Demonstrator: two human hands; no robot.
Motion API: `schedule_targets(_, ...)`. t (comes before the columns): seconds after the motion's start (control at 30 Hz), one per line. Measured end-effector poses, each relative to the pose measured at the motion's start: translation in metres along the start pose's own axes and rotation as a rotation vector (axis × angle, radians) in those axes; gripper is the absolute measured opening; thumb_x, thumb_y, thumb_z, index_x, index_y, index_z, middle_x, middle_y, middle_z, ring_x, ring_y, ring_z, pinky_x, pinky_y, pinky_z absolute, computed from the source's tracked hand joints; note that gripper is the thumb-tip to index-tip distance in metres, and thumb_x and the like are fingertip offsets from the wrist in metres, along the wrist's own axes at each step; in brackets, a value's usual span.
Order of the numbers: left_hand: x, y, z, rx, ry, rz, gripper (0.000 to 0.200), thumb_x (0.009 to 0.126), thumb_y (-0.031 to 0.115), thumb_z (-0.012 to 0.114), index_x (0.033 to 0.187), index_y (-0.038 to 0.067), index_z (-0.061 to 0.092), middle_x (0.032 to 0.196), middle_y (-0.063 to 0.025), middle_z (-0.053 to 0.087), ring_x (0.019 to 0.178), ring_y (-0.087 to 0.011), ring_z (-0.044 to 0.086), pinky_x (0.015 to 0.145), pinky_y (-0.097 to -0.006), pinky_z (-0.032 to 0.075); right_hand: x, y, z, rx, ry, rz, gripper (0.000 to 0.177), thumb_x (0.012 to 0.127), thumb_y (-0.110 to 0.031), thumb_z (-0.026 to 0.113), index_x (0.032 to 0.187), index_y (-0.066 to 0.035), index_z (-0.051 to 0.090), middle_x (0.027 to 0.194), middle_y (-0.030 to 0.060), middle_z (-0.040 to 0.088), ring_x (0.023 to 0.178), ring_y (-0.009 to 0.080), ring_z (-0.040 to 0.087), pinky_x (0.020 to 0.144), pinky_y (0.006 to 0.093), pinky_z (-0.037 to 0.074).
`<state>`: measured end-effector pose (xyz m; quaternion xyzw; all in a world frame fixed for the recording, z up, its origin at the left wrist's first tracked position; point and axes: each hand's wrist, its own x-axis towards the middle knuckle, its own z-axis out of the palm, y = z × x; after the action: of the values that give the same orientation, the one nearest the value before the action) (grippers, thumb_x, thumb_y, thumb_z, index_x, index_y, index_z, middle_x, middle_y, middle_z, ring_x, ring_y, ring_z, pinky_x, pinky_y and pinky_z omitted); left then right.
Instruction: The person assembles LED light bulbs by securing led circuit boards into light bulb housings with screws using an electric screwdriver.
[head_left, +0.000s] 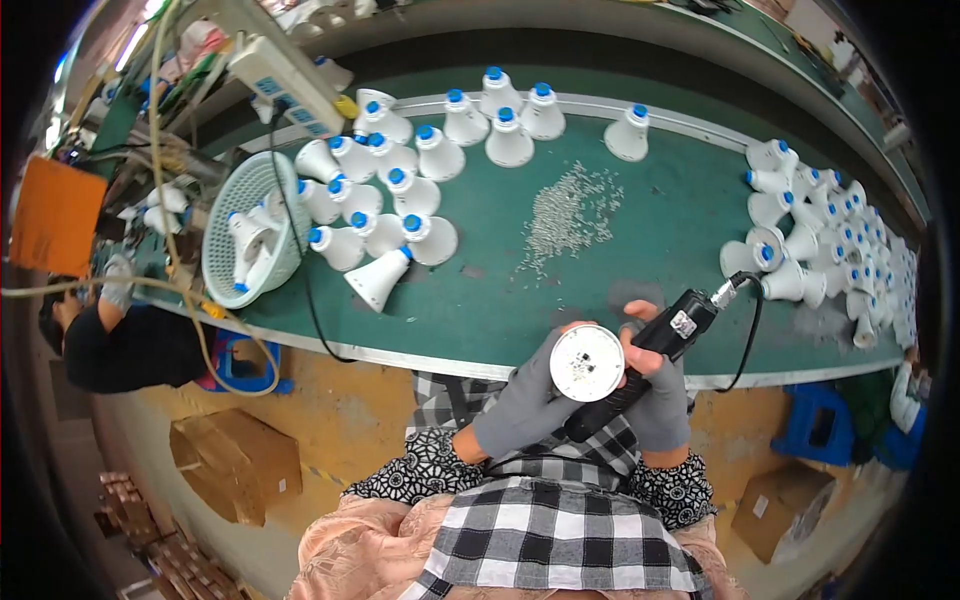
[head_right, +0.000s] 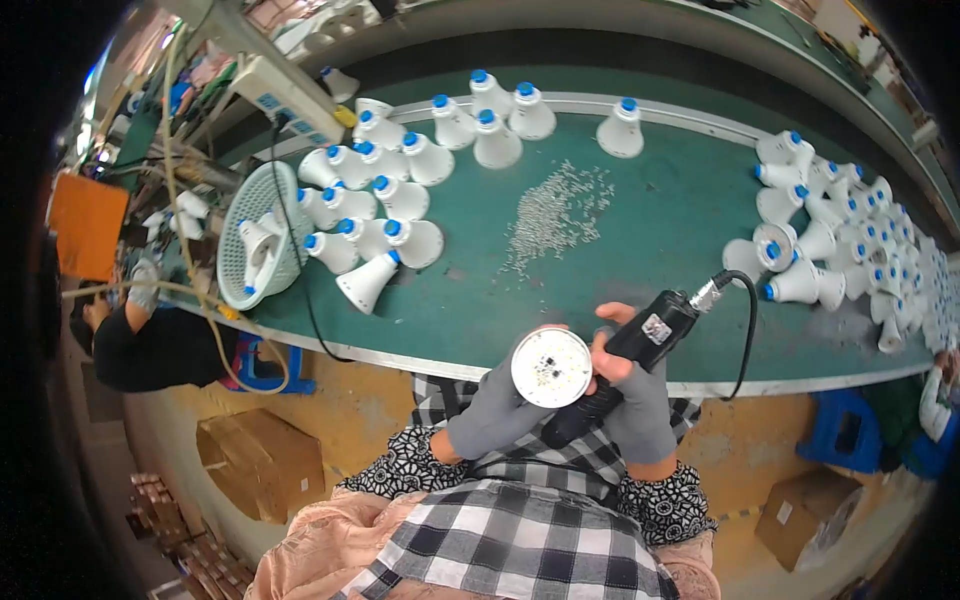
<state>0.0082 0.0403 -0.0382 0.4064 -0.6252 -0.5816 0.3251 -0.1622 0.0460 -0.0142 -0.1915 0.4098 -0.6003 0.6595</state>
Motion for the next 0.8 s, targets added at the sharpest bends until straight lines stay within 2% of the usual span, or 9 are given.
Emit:
schedule_targets(0.1, 0.006, -0.002, -0.002, -0.099, -0.066, -0.020, 0.062, 0.084, 0.000, 0.060, 0.140, 0.007, 0.036, 0.130, -0.0132, 0.053, 0.121, -0.0270, 0.055, 0.101, -0.0346, 0.044, -0.004, -0.003, 0.002, -0.098, 0.060, -0.020, 0.052, 0.075, -0.012, 0.070, 0.121, 0.001, 0.050, 0.076, 0.0023, 0.057, 0.062, 0.0121, 0.056, 0.058, 0.0247, 0.046)
schedule_targets(0.2, 0.011, -0.007, -0.001, -0.061, -0.044, 0.039, 0.066, 0.081, 0.004, 0.073, 0.138, 0.005, 0.039, 0.133, -0.0068, 0.052, 0.118, -0.0175, 0.056, 0.102, -0.0299, 0.043, -0.002, -0.001, -0.004, -0.116, 0.081, -0.049, 0.051, 0.074, -0.011, 0.071, 0.120, 0.000, 0.051, 0.077, 0.0021, 0.057, 0.063, 0.0120, 0.056, 0.059, 0.0245, 0.046)
schedule_targets(0.3, 0.017, -0.013, -0.002, -0.017, -0.077, 0.088, 0.064, 0.081, -0.004, 0.056, 0.140, 0.006, 0.036, 0.135, -0.0148, 0.047, 0.123, -0.0287, 0.053, 0.101, -0.0349, 0.043, 0.002, 0.000, -0.006, -0.126, 0.098, -0.050, 0.050, 0.074, -0.011, 0.071, 0.118, 0.000, 0.052, 0.078, 0.0023, 0.057, 0.064, 0.0120, 0.057, 0.058, 0.0246, 0.046)
schedule_targets(0.4, 0.024, -0.013, -0.006, 0.039, -0.107, 0.129, 0.066, 0.079, -0.003, 0.059, 0.140, 0.006, 0.035, 0.135, -0.0153, 0.046, 0.126, -0.0301, 0.050, 0.103, -0.0351, 0.042, 0.005, -0.001, -0.008, -0.144, 0.113, -0.032, 0.048, 0.074, -0.011, 0.071, 0.117, 0.001, 0.052, 0.078, 0.0024, 0.058, 0.065, 0.0118, 0.056, 0.058, 0.0247, 0.045)
schedule_targets(0.6, 0.028, -0.002, -0.007, -0.094, -0.108, 0.142, 0.077, 0.077, 0.014, 0.074, 0.141, 0.006, 0.033, 0.135, -0.0141, 0.046, 0.128, -0.0270, 0.047, 0.104, -0.0350, 0.039, 0.011, 0.001, -0.012, -0.149, 0.132, -0.056, 0.047, 0.074, -0.011, 0.071, 0.116, 0.000, 0.053, 0.079, 0.0022, 0.058, 0.068, 0.0103, 0.055, 0.059, 0.0238, 0.044)
schedule_targets(0.7, 0.029, 0.000, -0.010, -0.149, -0.162, 0.070, 0.082, 0.077, 0.022, 0.076, 0.143, 0.006, 0.030, 0.136, -0.0138, 0.044, 0.128, -0.0245, 0.045, 0.105, -0.0352, 0.039, 0.012, 0.000, -0.011, -0.155, 0.158, -0.038, 0.047, 0.074, -0.010, 0.071, 0.117, -0.001, 0.053, 0.080, 0.0017, 0.057, 0.069, 0.0098, 0.055, 0.061, 0.0233, 0.044)
schedule_targets(0.8, 0.028, 0.000, -0.004, -0.320, -0.172, -0.123, 0.081, 0.079, 0.022, 0.075, 0.143, 0.006, 0.028, 0.136, -0.0140, 0.042, 0.127, -0.0227, 0.046, 0.104, -0.0354, 0.040, 0.011, -0.001, -0.011, -0.157, 0.154, -0.048, 0.047, 0.074, -0.009, 0.072, 0.117, -0.001, 0.054, 0.081, 0.0011, 0.057, 0.070, 0.0093, 0.055, 0.063, 0.0230, 0.044)
